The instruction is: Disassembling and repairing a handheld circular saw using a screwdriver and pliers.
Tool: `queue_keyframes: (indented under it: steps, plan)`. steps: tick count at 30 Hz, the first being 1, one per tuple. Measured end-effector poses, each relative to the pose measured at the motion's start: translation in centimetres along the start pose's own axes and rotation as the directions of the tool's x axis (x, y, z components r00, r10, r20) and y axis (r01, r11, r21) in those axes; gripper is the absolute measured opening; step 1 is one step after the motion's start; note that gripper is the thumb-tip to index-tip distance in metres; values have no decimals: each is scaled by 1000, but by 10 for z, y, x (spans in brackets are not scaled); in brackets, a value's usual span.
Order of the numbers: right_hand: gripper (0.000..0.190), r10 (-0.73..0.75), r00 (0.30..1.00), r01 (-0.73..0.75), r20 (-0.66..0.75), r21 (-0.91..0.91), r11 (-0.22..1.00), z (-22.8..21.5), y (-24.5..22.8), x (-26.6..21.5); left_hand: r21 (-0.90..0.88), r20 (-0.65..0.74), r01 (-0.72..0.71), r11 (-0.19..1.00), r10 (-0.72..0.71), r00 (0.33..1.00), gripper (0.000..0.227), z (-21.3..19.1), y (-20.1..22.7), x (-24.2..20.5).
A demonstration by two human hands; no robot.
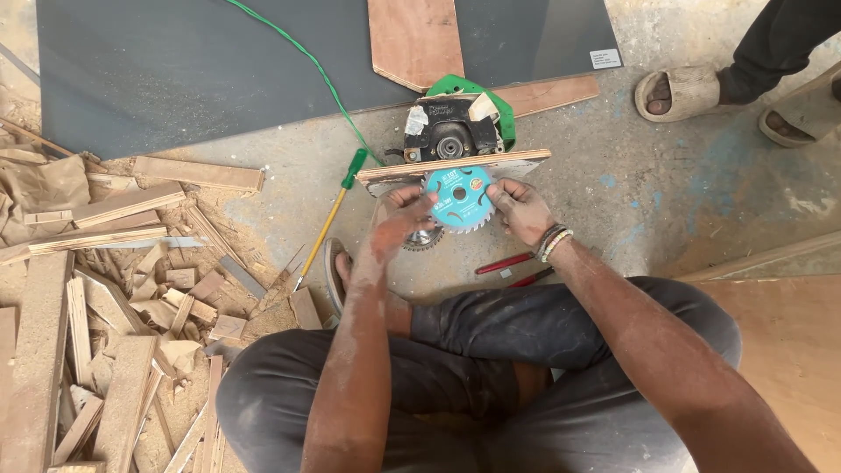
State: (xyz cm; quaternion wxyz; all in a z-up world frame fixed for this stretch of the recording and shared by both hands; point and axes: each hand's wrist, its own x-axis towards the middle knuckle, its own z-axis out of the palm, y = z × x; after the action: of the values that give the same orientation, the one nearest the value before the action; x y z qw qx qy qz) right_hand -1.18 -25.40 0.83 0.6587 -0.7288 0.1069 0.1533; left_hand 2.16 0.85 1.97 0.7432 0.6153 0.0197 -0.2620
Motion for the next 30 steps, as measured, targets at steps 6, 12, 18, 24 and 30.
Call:
queue_keyframes:
  steps: [6,12,18,24,30]
  plan:
    - [27,77,992,-77,-104,6,997,11,-19,-7,155,241,37,987,-74,968,28,-25,-11,5]
    - [26,117,993,-113,-21,134,984,15,-15,-4,114,188,29,993,-50,981,22,-30,-3,2]
    - [22,89,996,-94,30,229,969,12,-16,-5,-17,54,12,1000,-11,998,24,-30,-14,10]
    - [21,181,983,-177,-27,105,979,27,-20,-10,-81,-23,2,997,-4,1000,28,-32,-6,9]
    - [30,-4,968,64,-250,233,970,24,-11,13,59,179,65,996,-75,981,23,-8,8,-3]
